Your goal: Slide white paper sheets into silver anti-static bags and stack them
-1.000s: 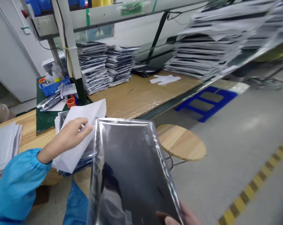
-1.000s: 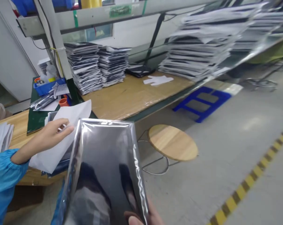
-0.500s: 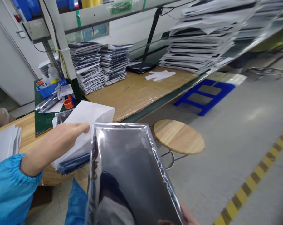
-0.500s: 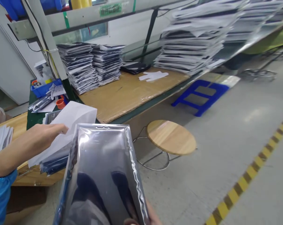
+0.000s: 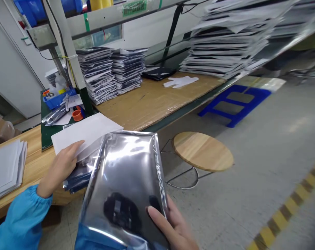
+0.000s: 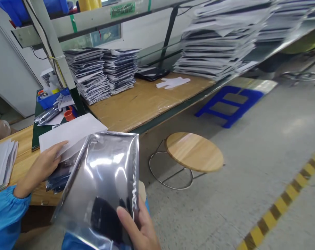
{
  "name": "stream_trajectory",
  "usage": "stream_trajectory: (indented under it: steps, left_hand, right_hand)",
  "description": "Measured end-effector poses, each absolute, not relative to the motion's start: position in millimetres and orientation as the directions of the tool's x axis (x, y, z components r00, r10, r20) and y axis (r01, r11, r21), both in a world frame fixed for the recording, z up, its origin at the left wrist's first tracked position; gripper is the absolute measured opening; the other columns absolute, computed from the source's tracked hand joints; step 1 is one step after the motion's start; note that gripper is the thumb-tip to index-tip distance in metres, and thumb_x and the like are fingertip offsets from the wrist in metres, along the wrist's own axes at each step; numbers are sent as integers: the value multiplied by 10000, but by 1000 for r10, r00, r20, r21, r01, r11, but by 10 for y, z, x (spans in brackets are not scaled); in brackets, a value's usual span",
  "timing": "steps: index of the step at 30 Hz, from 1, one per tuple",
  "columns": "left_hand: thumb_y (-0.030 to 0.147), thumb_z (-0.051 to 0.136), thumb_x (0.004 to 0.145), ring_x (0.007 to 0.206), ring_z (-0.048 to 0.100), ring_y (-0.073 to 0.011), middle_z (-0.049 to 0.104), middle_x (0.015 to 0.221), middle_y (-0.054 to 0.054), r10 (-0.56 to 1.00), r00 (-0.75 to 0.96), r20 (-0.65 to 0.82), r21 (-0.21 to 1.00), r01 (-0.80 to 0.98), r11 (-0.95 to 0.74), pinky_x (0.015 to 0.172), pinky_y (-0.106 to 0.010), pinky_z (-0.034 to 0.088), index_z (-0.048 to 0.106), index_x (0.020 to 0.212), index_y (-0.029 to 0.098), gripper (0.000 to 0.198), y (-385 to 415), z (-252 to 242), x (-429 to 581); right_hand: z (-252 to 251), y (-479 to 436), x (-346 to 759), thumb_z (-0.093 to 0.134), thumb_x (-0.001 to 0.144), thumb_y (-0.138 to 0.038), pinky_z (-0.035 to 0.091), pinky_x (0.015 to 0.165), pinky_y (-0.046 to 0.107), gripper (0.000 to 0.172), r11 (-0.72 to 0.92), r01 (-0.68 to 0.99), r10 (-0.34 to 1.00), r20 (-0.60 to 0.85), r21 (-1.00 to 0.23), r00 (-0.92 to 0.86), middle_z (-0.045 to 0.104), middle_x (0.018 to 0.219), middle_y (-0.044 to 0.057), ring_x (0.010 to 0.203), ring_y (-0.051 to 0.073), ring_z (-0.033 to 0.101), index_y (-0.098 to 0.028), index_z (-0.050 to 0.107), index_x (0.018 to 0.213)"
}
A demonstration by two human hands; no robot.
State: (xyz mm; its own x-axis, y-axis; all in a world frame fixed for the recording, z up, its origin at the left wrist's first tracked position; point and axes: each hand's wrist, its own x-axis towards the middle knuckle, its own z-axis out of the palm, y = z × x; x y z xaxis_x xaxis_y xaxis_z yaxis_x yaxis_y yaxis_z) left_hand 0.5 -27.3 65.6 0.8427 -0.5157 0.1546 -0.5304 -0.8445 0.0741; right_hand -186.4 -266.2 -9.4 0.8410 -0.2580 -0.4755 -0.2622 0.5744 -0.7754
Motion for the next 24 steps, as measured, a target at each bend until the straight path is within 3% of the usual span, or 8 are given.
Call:
stream_trajectory:
  steps: [2,5,7,10,18,21,24]
  left_hand:
    - [114,412,798,1204,487,-269,528,1305,-112,-434,857,277,57,-466,-883,1014,-432,393,419,1333,174,538,-171,569,-87]
    - [218,496,772,1032,532,-292,567,1070,-128,-187,864,467,97,-261,-961,894,-442,442,514,1108,137,346,-60,498,-299]
    - [306,523,788,865,539,-262,548,861,-72,-42,882,470,140,-121,-983,770,-398,447,519,857,180,144,-24,471,-462]
    - [374,499,849,751,512,-212,522,722,-28,52,927,372,215,-32,-976,672,-336,391,453,671,210,246,-34,431,-694]
    - [378,459,902,647,521,-145,559,699,0,266,916,298,708,-25,-706,590,-254,414,538,778,209,224,-280,289,-1123]
    - [365,466,906,632,539,-148,572,688,-5,250,896,367,689,-81,-721,596,-266,433,537,784,222,201,-314,152,-1239]
    - [320,487,901,625,561,-162,607,665,-19,110,882,458,584,-206,-785,618,-290,451,567,783,237,165,-282,-52,-1377]
  right_hand:
    - [-112,-2586,-1703,715,735,-491,368,1103,402,686,577,-184,-233,-377,-795,897,589,1327,50,1262,269,501,-274,471,1338]
    - [-179,-2467,-1536,697,769,-461,450,1026,383,684,604,-112,-234,-309,-789,922,623,1269,43,1162,251,575,-293,418,1371]
    - [-217,-2379,-1477,690,778,-454,505,948,357,710,642,-97,-246,-324,-761,914,640,1234,40,1095,238,609,-304,374,1396]
    - [-225,-2244,-1434,687,779,-452,539,875,331,731,682,-112,-237,-363,-722,901,655,1195,49,1020,228,639,-295,352,1409]
    - [-212,-2001,-1384,686,771,-463,513,930,351,695,652,-145,-256,-396,-744,882,627,1233,57,1055,232,621,-280,400,1377]
    - [-186,-1936,-1397,668,784,-460,530,891,340,678,637,-147,-266,-395,-757,879,634,1223,62,1023,229,634,-277,398,1378]
    - [-178,-1887,-1411,647,804,-450,551,819,315,650,610,-130,-286,-370,-782,884,642,1196,66,961,214,645,-268,400,1377]
